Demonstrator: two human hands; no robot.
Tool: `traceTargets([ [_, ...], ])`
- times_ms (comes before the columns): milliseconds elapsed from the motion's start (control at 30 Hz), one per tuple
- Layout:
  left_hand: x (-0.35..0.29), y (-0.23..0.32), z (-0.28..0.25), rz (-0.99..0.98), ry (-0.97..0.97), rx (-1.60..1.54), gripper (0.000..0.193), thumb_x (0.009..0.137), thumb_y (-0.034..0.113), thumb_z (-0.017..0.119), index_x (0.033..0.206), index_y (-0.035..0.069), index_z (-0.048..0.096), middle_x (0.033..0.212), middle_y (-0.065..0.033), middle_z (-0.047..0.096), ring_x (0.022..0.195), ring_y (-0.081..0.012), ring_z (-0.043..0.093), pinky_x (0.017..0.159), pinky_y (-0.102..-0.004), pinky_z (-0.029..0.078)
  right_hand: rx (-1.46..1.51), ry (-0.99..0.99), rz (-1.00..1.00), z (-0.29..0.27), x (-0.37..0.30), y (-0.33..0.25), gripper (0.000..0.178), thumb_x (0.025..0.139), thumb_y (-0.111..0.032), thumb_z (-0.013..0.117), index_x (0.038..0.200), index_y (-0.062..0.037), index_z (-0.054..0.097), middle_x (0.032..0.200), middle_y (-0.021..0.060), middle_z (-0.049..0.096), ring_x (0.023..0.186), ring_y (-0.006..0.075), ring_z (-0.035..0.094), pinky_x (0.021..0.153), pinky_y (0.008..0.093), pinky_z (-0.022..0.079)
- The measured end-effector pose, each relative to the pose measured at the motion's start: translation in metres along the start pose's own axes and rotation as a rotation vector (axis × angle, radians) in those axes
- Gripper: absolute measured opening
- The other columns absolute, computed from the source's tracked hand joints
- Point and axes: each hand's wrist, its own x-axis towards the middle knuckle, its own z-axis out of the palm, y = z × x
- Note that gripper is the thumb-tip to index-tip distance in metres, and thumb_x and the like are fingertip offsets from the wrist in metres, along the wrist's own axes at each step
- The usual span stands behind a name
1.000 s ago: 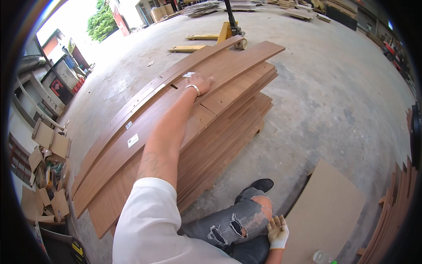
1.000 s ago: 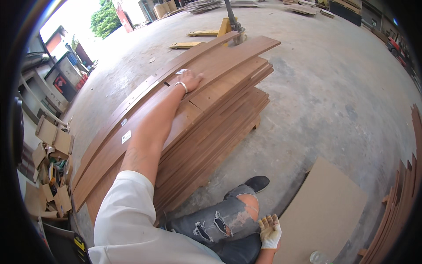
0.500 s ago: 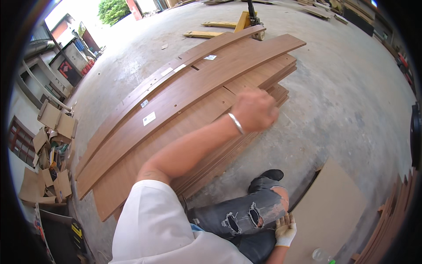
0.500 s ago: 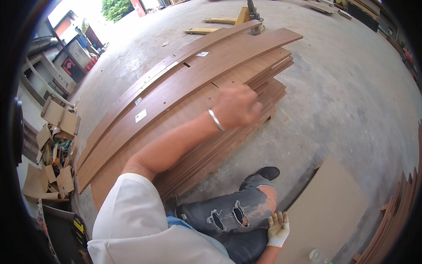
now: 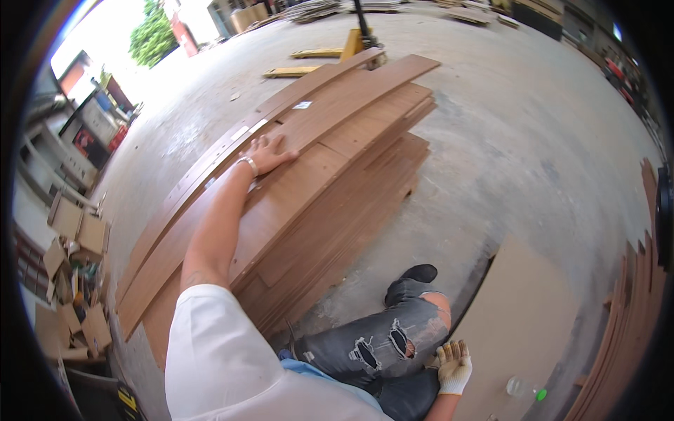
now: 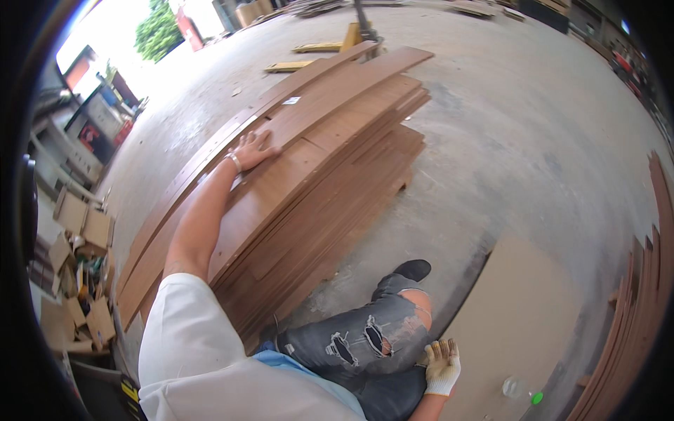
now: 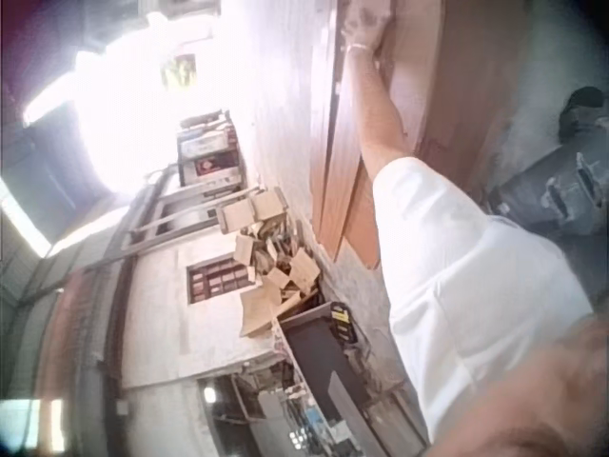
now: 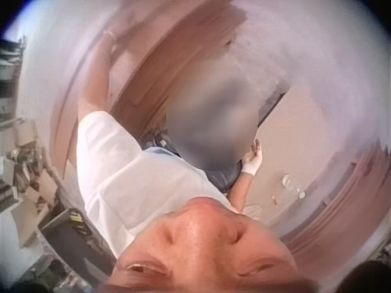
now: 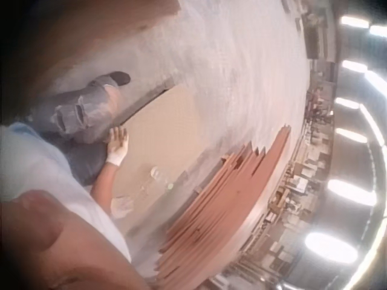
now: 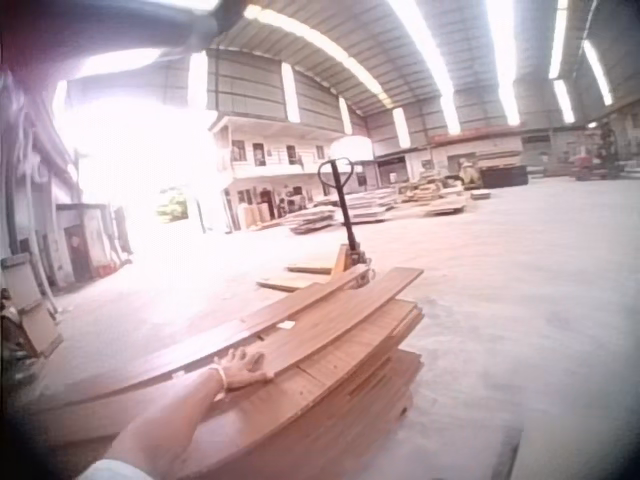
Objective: The person cleans wooden planks by wiping them with a cloth and scraping with a utility knife. They also spray the planks with a liquid from a spray gun and stack the cleaned planks.
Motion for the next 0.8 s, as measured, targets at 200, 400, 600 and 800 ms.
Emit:
traceTargets([
  [200, 0.018, 0.013, 0.027, 0.076, 0.172, 0.022, 0.097, 0.081, 0.084, 0.054, 0.159, 0.029, 0.037, 0.164, -0.02, 0.032, 0.152, -0.0383, 0.03, 0.122, -0.0521, 0.026, 0.271, -0.235, -0.015, -0.016, 0.012, -0.011, 0.045, 0.09, -0.023, 0.067, 0.129, -0.0048, 0.054, 0.112, 0.0158, 0.062, 0.107, 0.0373, 0.061, 0.091, 0.056, 0.055],
  [400, 0.055, -0.132, -0.03, 0.409, 0.271, 0.133, 0.082, 0.098, 0.058, 0.053, 0.155, 0.002, 0.038, 0.161, -0.0226, 0.036, 0.151, -0.0369, 0.031, 0.125, -0.0431, 0.024, 0.216, -0.161, -0.135, 0.038, 0.019, -0.009, 0.047, 0.095, -0.019, 0.065, 0.134, 0.0022, 0.05, 0.119, 0.0202, 0.064, 0.108, 0.0357, 0.066, 0.093, 0.05, 0.055],
  [600, 0.061, -0.021, 0.031, 0.343, 0.057, 0.017, 0.077, 0.1, 0.057, 0.048, 0.142, -0.007, 0.052, 0.135, -0.0312, 0.06, 0.129, -0.0423, 0.056, 0.111, -0.0447, 0.041, 0.346, -0.075, -0.35, -0.012, -0.04, -0.032, 0.042, 0.098, -0.012, 0.06, 0.135, 0.0047, 0.049, 0.122, 0.0223, 0.065, 0.108, 0.0355, 0.067, 0.092, 0.0476, 0.056],
  [800, 0.055, 0.064, -0.003, 0.641, 0.444, 0.008, 0.047, 0.101, 0.03, 0.051, 0.127, -0.006, 0.066, 0.123, -0.0263, 0.069, 0.114, -0.0407, 0.066, 0.102, -0.0453, 0.048, 0.455, 0.206, -0.689, -0.087, -0.122, -0.039, 0.035, 0.096, -0.007, 0.058, 0.129, 0.0036, 0.055, 0.113, 0.0229, 0.067, 0.099, 0.0348, 0.069, 0.088, 0.0467, 0.059],
])
